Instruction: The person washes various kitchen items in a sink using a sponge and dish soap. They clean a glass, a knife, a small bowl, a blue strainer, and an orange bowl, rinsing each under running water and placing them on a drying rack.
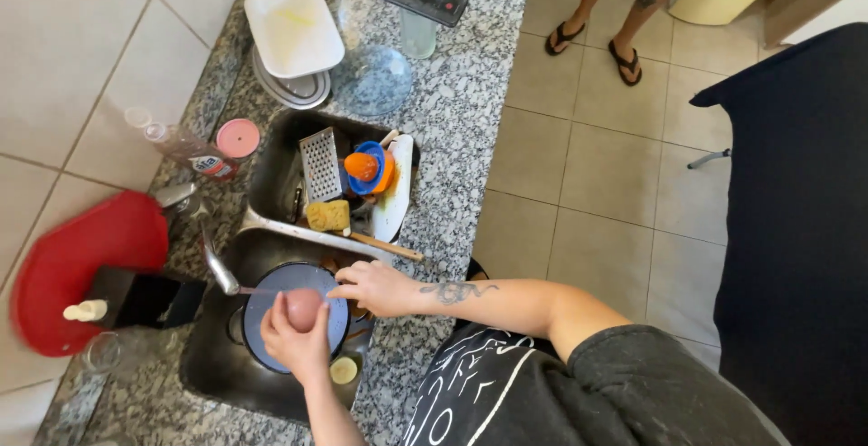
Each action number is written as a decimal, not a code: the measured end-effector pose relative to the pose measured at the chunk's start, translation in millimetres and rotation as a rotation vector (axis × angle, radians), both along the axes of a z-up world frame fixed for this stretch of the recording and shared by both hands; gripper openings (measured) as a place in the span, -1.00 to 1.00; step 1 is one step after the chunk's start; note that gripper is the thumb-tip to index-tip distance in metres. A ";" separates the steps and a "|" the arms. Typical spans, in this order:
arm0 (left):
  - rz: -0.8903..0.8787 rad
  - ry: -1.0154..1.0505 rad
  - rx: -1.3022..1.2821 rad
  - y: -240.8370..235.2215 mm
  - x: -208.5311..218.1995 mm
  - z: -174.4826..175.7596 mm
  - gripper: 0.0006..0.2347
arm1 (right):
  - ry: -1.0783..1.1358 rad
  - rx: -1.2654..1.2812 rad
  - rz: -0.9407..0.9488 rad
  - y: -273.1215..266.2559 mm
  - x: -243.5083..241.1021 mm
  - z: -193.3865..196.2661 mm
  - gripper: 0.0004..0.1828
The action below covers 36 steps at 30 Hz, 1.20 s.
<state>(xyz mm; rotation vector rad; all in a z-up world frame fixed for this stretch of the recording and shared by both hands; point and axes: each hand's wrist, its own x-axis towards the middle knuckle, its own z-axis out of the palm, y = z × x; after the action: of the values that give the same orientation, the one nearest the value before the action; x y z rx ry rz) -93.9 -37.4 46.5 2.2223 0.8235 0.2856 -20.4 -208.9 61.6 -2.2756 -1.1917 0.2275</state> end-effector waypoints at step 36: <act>0.058 -0.460 0.421 -22.1 -93.9 36.0 -0.40 | 0.710 0.713 0.220 -54.2 39.3 42.7 -0.08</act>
<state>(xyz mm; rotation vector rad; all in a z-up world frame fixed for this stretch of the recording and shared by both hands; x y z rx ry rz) -187.8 -59.5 82.5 2.3674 0.6111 1.0360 18.9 -263.1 104.2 -1.2785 -0.9233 0.5391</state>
